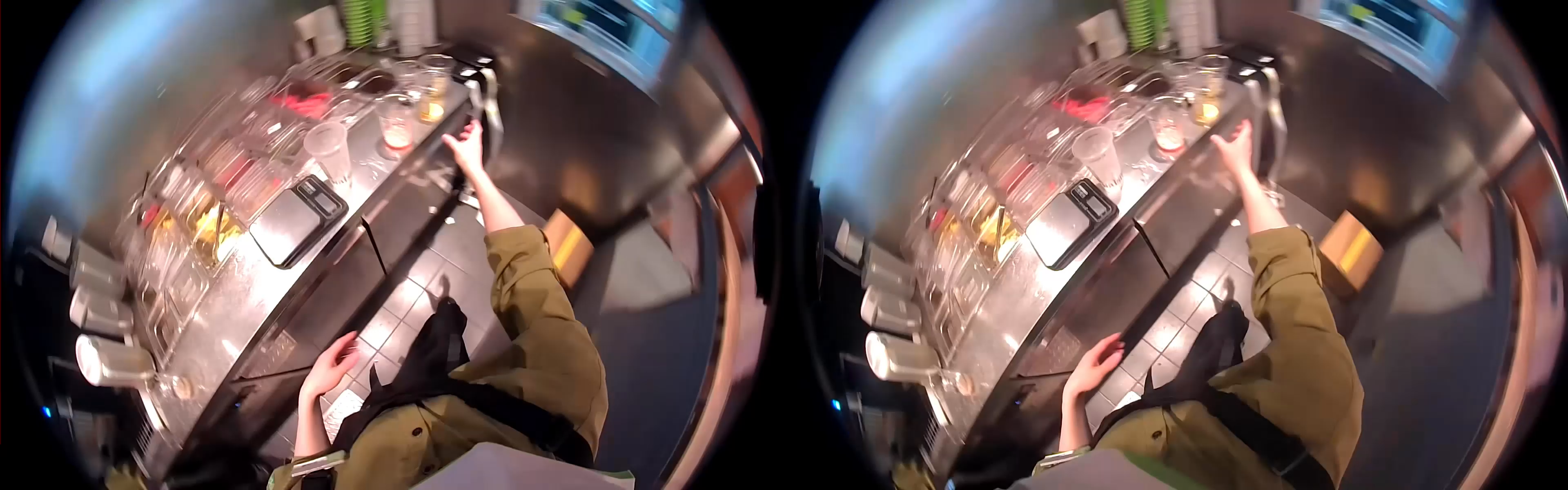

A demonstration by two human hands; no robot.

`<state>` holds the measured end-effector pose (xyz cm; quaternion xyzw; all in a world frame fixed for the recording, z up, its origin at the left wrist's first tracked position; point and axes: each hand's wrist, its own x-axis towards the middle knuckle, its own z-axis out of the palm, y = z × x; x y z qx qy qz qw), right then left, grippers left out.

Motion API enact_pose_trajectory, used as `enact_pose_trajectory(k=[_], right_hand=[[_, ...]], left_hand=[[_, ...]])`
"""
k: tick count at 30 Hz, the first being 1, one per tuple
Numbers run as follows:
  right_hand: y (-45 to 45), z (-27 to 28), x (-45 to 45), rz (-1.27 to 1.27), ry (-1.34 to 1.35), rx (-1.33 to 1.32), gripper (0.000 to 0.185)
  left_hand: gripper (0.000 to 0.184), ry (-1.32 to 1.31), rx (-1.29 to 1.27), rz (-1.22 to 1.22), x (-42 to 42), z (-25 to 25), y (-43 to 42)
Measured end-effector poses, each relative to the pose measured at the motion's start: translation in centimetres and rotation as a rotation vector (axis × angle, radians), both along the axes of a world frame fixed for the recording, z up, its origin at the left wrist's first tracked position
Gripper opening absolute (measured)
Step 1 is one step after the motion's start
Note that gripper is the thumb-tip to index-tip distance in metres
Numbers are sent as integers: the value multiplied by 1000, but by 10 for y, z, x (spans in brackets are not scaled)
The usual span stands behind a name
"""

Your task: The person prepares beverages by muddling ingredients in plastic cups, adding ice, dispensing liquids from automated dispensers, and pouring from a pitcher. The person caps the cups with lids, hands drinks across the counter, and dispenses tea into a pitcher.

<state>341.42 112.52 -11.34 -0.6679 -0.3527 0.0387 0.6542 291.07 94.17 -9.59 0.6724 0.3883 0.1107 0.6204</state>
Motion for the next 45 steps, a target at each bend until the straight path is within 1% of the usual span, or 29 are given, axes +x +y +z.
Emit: enact_pose_trajectory(k=[2,4,6,9,10,11,12,13,14,16,17,19,21,23,25,26,27,28,29,30,31,32,33,34,37,39,41,42,45], right_hand=[[75,-17,44,-40,-94,-86,111],[99,22,54,-18,-126,-163,103],[150,20,81,92,-274,32,71],[99,58,45,425,-178,230,18],[100,27,80,95,-466,-43,26],[81,27,71,137,-257,83,28],[59,22,82,251,-241,-80,40],[21,14,63,293,-374,197,54],[-2,6,56,475,-305,129,62],[-67,57,-36,792,-240,-41,63],[-98,75,-78,972,-326,-192,63],[-144,69,-197,1195,-184,-252,69],[-178,72,-304,1606,-71,-255,79],[-211,89,-418,1901,98,-274,81],[-219,95,-522,2228,-251,-78,74],[-226,100,-575,2390,-331,-130,73],[-229,101,-631,2558,-332,16,67],[-242,78,-681,2539,153,-454,52],[-248,90,-737,2404,17,-301,34],[-243,96,-798,2333,-261,95,25],[-244,105,-852,2313,-55,-140,17],[-238,107,-923,2292,97,-91,17],[-231,109,-984,2176,-8,-39,18],[-225,94,-1057,2027,-33,152,20],[-204,90,-1258,2045,-211,311,26],[-194,69,-1387,2109,-346,118,31],[-198,44,-1507,2134,-382,-115,34],[-200,13,-1572,2101,-367,-28,37],[-206,-38,-1699,2123,-730,-193,48]], left_hand=[[51,72,-34,238,34,-7,5],[50,41,-84,361,58,17,1],[50,142,-114,466,84,59,-8],[51,0,-236,627,104,60,-26],[49,-32,-164,642,114,56,-28],[46,-18,-145,654,120,64,-28],[42,3,-132,664,130,72,-26],[41,-197,-94,693,139,61,-34],[40,-246,-110,698,141,68,-35],[50,-336,-21,767,140,88,-40],[80,-425,140,798,136,76,-44],[110,-405,471,948,106,85,-55],[124,-474,811,1053,52,72,-72],[116,-542,922,1370,-17,57,-105],[103,-167,1173,1490,-114,76,-157],[90,35,1046,1636,-156,73,-191],[118,9,998,1714,-193,58,-228],[119,-75,987,1833,-225,81,-253],[118,-35,1087,1868,-255,91,-282],[117,169,1075,1936,-280,106,-307],[118,189,1030,2042,-304,108,-331],[118,152,1032,2117,-332,114,-350],[118,302,1045,2176,-353,100,-368],[116,151,1106,2277,-373,93,-374],[113,204,1053,2481,-444,65,-380],[112,389,1085,2476,-491,45,-379],[118,467,1017,2684,-543,34,-365],[118,565,1000,2708,-571,23,-363],[113,676,891,2873,-641,31,-337]])
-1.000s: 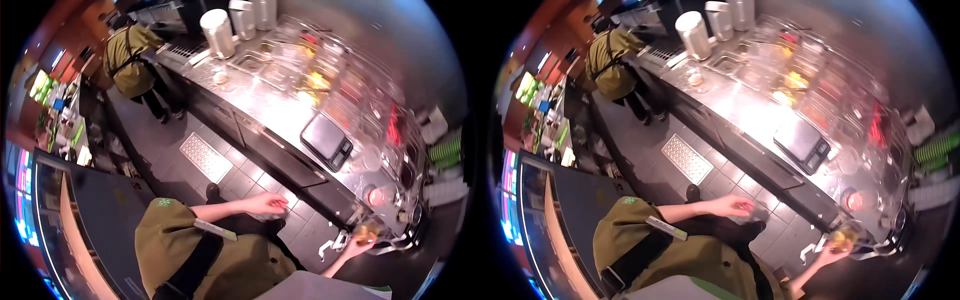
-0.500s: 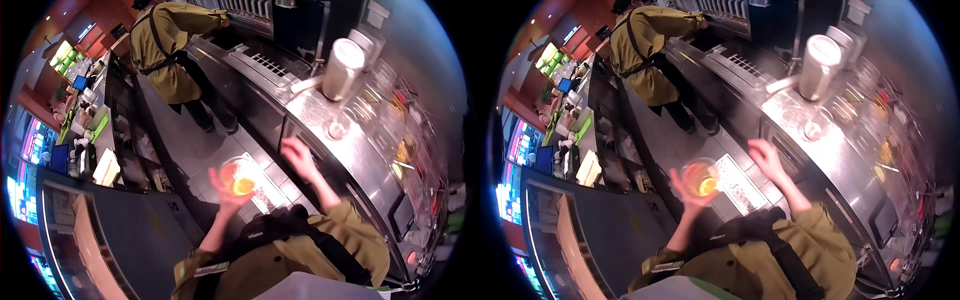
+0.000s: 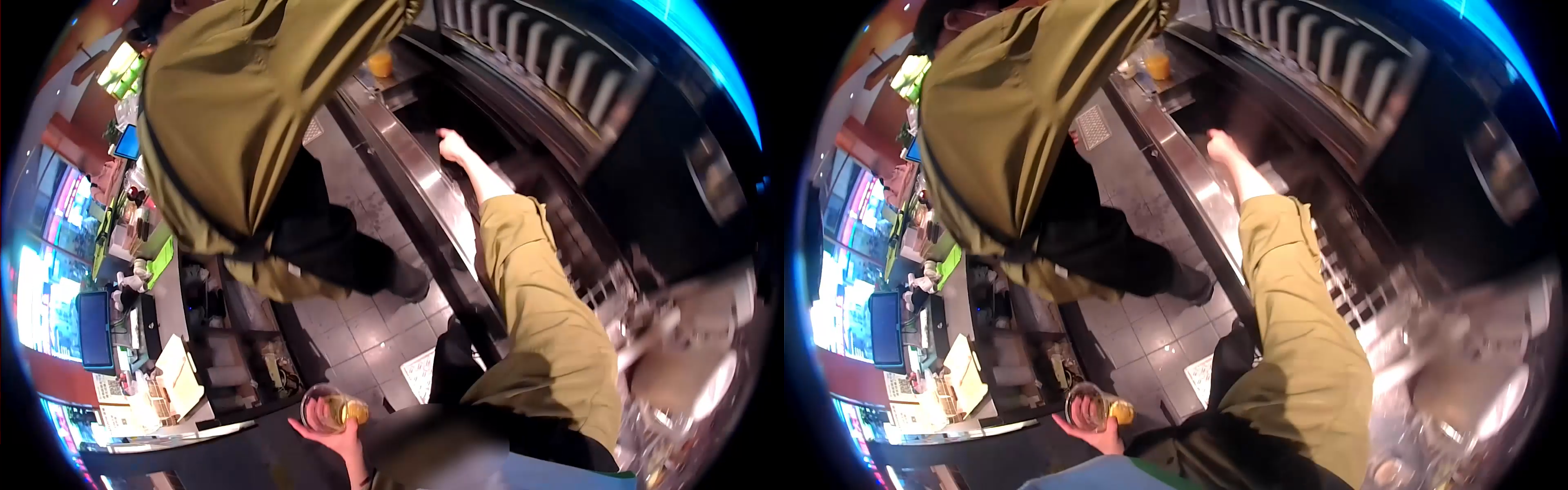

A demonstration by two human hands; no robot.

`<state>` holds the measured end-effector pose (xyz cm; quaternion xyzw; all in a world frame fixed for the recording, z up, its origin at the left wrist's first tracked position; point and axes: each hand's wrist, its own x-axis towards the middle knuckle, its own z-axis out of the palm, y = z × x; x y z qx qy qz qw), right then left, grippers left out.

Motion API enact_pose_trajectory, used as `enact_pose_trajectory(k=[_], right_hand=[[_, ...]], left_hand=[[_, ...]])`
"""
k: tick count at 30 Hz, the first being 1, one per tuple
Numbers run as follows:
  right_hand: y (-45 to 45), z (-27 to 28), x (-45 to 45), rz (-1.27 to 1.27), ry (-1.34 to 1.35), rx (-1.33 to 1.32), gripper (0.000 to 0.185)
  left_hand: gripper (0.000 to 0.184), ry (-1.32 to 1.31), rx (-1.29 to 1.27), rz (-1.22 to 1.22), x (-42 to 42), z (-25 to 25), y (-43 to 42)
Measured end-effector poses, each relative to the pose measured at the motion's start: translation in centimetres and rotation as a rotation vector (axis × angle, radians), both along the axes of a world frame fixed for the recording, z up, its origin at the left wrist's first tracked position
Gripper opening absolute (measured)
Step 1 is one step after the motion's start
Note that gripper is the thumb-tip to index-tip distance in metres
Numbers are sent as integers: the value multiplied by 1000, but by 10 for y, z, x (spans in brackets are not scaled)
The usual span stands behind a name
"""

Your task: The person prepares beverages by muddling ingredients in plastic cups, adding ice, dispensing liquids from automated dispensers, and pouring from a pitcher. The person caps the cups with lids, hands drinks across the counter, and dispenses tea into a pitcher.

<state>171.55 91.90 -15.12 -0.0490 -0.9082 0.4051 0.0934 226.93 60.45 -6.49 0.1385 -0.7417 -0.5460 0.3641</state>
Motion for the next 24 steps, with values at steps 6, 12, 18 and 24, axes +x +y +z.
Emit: enact_pose_trajectory(k=[6,12,18,24], right_hand=[[-29,-59,-109,185,-310,67,55],[-50,8,-61,0,213,-334,40],[-36,138,187,-205,501,-747,27],[57,111,512,-552,-108,224,31]], left_hand=[[123,-237,-1,150,-40,-13,-1],[117,-114,-51,-153,-83,-13,11],[117,-82,76,-748,-173,3,51],[118,-15,202,-1298,-160,19,144]])
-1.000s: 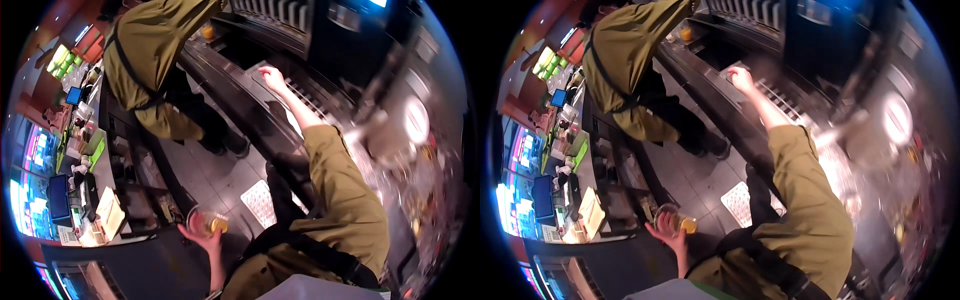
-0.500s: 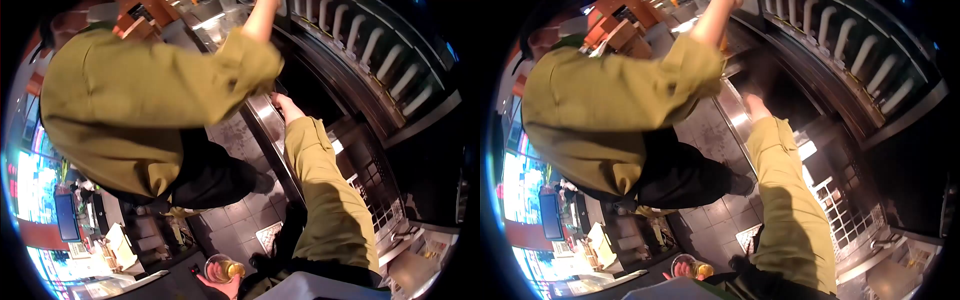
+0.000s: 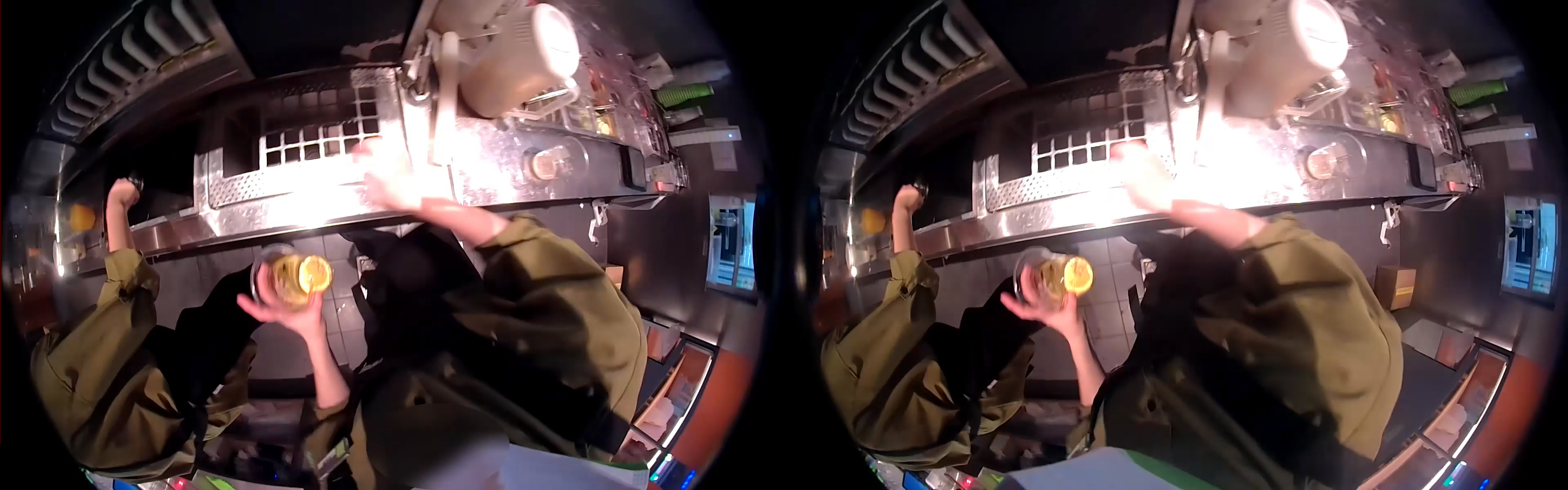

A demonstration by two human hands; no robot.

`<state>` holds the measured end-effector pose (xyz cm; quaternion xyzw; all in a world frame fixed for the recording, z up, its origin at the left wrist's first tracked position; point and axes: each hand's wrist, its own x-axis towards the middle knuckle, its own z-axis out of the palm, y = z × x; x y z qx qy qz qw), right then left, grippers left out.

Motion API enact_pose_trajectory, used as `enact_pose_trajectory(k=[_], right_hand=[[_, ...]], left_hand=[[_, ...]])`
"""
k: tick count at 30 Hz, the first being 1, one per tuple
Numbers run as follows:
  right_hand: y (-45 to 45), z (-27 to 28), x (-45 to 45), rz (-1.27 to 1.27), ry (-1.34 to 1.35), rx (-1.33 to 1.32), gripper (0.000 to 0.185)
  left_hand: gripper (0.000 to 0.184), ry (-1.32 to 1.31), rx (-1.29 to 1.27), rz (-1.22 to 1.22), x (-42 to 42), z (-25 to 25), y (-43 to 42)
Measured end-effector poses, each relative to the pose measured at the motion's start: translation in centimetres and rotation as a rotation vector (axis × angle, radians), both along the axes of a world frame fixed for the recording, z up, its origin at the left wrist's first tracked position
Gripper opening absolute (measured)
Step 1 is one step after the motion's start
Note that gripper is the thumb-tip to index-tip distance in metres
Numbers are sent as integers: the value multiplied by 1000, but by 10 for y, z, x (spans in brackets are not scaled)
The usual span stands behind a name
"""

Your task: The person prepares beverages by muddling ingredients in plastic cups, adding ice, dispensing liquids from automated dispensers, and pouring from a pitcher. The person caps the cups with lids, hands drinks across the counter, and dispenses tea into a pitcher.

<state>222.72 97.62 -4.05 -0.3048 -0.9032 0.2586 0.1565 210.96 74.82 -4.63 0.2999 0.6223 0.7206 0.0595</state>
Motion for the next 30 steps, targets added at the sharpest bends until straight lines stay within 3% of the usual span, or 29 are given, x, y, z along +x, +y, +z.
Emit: enact_pose_trajectory(k=[1,3,4,6,8,10,12,14,15,16,19,22,25,27,29,30], right_hand=[[25,-28,39,-145,-67,51,32],[57,-20,100,-29,-267,853,33],[80,-36,114,51,-287,840,32],[117,-16,123,408,-636,452,25],[139,-34,139,496,-212,559,15],[129,7,132,377,48,464,17],[102,54,132,-52,649,-50,18],[95,129,167,-63,475,505,21],[89,159,168,163,1033,201,24],[84,189,183,-25,945,495,25],[61,246,231,325,1378,-252,48],[42,249,224,330,1213,-435,40],[25,199,177,95,1084,-432,37],[19,147,148,-37,988,-425,43],[20,127,148,-104,924,-404,38],[20,118,149,-136,891,-394,36]], left_hand=[[110,-1,-3,-142,7,4,19],[109,-51,-8,-269,25,3,55],[110,-114,27,-343,42,12,74],[113,36,-76,-455,58,11,105],[116,-142,-116,-541,83,19,130],[115,-357,-73,-643,103,14,144],[115,-80,-193,-702,113,-9,161],[116,49,-290,-738,118,-31,177],[116,35,-327,-748,119,-42,185],[117,22,-372,-766,120,-51,186],[115,41,-346,-815,120,-44,190],[118,-192,-234,-839,125,-60,194],[113,-49,-349,-843,120,-80,198],[106,528,-404,-751,116,-73,202],[102,248,-390,-925,118,-75,205],[99,260,-349,-886,117,-60,205]])
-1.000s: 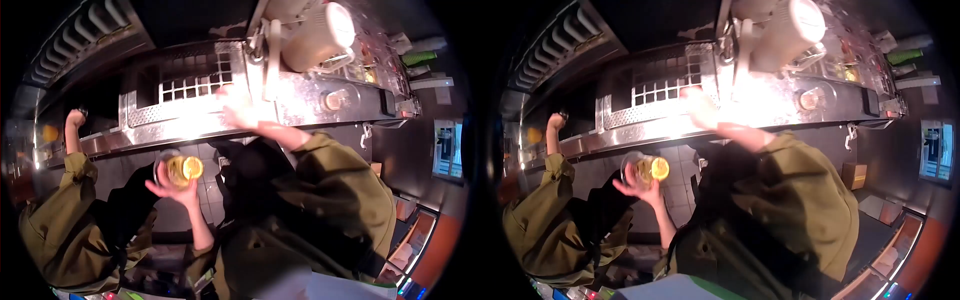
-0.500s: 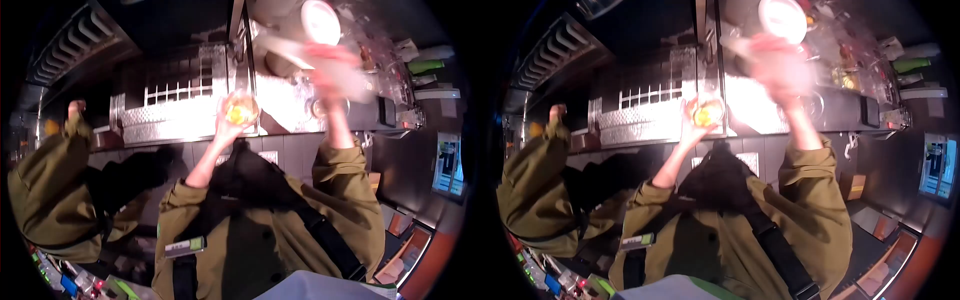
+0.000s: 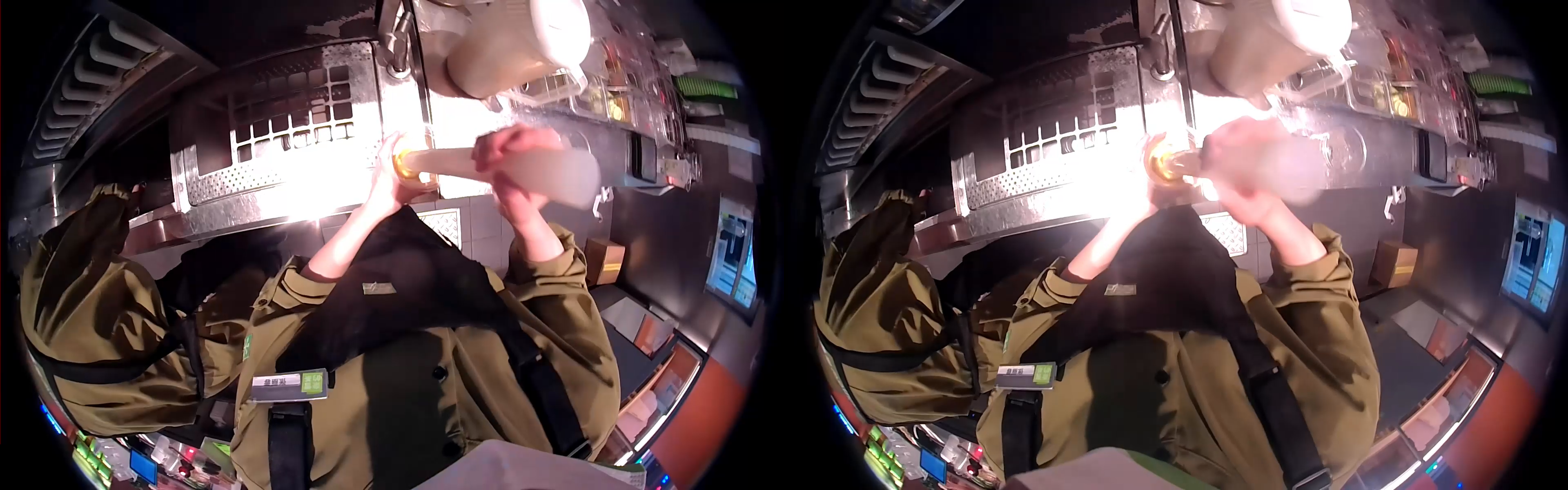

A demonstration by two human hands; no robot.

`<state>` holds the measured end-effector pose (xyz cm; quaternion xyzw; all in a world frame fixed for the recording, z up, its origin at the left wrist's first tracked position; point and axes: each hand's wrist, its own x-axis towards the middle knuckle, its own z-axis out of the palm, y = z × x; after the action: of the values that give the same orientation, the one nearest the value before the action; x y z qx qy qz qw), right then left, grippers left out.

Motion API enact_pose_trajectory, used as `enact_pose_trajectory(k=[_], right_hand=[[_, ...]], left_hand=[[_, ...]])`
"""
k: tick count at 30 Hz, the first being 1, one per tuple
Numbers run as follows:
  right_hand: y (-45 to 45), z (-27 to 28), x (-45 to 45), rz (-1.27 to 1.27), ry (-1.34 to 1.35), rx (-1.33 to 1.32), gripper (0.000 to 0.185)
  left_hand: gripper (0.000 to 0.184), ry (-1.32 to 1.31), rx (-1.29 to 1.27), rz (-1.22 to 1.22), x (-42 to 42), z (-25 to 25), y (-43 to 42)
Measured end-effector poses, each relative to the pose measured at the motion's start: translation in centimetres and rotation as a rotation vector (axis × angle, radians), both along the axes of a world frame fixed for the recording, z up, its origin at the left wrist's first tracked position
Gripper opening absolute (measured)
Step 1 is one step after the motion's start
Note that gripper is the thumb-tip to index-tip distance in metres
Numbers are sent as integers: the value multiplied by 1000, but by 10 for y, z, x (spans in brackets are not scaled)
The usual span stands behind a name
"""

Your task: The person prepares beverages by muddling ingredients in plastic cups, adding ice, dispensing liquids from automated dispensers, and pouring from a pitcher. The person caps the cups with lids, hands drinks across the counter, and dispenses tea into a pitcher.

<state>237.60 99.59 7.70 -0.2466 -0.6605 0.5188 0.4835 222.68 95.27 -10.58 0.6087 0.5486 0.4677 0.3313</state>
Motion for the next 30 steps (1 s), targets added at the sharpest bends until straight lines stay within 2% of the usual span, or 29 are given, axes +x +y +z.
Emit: enact_pose_trajectory(k=[1,3,5,6,9,12,13,15,18,21,24,25,30], right_hand=[[-10,11,7,9,79,-129,34],[-9,19,12,48,-257,24,31],[-6,17,2,76,-423,179,30],[-5,16,-7,81,-182,58,32],[-8,2,-8,22,-271,158,32],[1,5,-16,98,-81,174,31],[-7,5,-15,80,-3,101,29],[-6,-3,-12,35,-36,130,25],[3,0,-15,71,-68,189,25],[1,-2,-13,41,-101,220,28],[1,-1,-4,93,-170,242,30],[1,-3,1,92,-268,264,30],[3,0,-6,97,-95,177,25]], left_hand=[[97,-1,46,33,-1,16,-1],[96,10,16,36,-4,35,0],[94,-22,12,53,-4,30,1],[93,-34,-9,46,-4,31,4],[91,-11,-33,32,-5,38,4],[92,83,43,43,-5,38,-1],[93,77,36,35,-4,31,-6],[97,17,86,60,-3,23,0],[99,-17,-1,30,-3,18,0],[101,113,47,1,-2,22,2],[101,-35,31,53,0,16,3],[101,-46,29,44,0,14,5],[103,16,-6,64,1,23,-1]])
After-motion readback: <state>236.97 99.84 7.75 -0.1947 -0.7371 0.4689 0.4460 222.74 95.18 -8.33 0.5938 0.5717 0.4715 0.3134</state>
